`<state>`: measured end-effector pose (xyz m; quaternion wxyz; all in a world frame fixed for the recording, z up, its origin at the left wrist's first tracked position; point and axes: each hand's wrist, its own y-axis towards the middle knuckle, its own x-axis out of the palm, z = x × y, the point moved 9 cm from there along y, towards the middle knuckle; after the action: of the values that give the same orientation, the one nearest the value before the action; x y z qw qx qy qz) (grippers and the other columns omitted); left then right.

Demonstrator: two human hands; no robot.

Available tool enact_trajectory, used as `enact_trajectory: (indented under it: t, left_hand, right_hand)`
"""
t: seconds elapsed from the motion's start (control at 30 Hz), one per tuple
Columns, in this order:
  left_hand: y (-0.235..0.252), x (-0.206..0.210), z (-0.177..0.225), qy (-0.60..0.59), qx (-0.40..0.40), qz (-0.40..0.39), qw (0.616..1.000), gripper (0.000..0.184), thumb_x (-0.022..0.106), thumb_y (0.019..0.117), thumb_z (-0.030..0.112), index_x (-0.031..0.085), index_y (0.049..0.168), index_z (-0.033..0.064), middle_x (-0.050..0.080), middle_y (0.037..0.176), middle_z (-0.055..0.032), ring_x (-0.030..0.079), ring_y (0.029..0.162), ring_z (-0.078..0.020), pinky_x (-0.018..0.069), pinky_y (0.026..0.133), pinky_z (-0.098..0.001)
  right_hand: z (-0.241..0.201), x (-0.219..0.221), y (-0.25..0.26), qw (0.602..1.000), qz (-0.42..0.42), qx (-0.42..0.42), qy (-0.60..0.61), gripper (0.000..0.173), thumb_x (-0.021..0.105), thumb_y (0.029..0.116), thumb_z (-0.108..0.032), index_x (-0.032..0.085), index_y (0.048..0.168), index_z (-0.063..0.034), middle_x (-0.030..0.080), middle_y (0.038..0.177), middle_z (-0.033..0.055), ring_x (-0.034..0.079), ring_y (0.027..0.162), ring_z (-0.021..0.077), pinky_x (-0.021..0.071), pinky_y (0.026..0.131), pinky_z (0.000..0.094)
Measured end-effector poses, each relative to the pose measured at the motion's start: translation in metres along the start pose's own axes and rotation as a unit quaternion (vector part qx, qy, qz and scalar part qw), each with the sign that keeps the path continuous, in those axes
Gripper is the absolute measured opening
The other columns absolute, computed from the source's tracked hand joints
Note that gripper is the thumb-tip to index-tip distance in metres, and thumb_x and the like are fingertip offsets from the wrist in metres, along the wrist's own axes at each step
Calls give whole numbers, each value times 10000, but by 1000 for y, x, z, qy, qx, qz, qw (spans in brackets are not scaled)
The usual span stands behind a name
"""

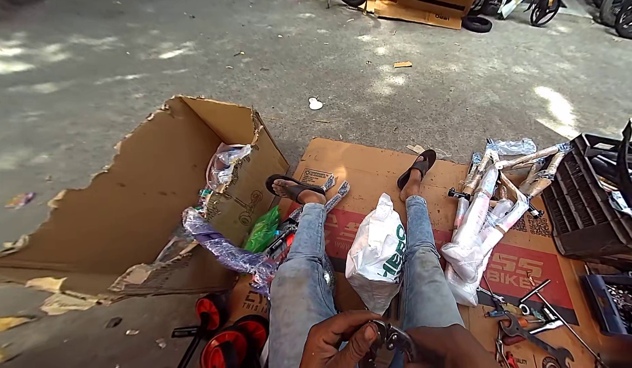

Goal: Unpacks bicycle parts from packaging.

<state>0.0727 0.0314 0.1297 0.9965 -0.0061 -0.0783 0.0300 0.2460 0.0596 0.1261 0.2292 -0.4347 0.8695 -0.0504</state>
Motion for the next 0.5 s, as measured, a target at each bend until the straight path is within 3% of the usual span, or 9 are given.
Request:
enact_trajectory:
  t: [0.07,0.13,0.2,0.27,0.33,0.4,0.43,0.5]
  left_hand:
    - [-2,1,-7,-45,-6,42,998,216,571,1039,109,725,1139,-4,762,994,-40,714,876,-90,598,801,-258]
    - [-6,8,-12,-68,-11,37,997,428,586,1041,204,519,1351,-83,711,1217,-152,701,1086,-206,581,929,-360]
    - [-15,8,-14,-19,-9,72,997,699,673,991,270,328,1451,-128,624,1333,-184,645,1193,-233,544,1020,-411]
    - [-27,2,-13,62,15,148,987,701,740,938,286,412,1405,-122,612,1354,-169,610,1248,-203,503,1079,-405]
    - [-38,6,-13,90,39,181,979,682,738,940,277,448,1380,-155,545,1410,-250,544,1328,-254,447,1136,-432]
    - [-46,20,-16,68,14,178,982,763,657,977,231,271,1455,-223,424,1475,-337,479,1379,-272,405,1160,-396]
    - [-49,27,-19,23,-12,172,985,792,613,1001,190,150,1493,-223,401,1492,-325,482,1373,-243,414,1152,-366]
    - [-54,38,-29,-101,-44,175,978,766,544,1040,107,16,1534,-147,545,1399,-210,611,1232,-183,513,1046,-353]
  right_hand:
    - [-1,1,2,1000,5,-3,27,269,648,1014,-264,703,1156,-42,733,871,67,698,717,166,589,673,411]
    - [0,1,4,998,23,-2,59,278,672,999,-249,700,1172,-33,749,906,57,718,763,149,608,722,398]
    - [-1,1,4,993,62,-8,98,304,733,960,-229,709,1182,-22,767,946,57,742,804,140,638,761,380]
    - [-7,1,2,988,114,-22,100,333,798,905,-215,728,1153,-3,765,971,92,752,820,156,651,761,375]
    - [-18,7,0,984,164,-46,53,321,813,891,-221,755,1116,0,743,963,132,738,808,182,645,722,369]
    - [-29,16,-2,971,219,-87,-34,227,773,907,-178,777,1058,-9,743,932,146,727,780,204,622,686,353]
    - [-32,20,-2,962,241,-107,-73,189,751,914,-160,782,1030,-14,747,918,143,725,785,214,608,693,350]
    - [-33,26,-2,949,255,-134,-125,165,718,936,-165,780,1008,-30,752,929,130,727,808,223,604,704,353]
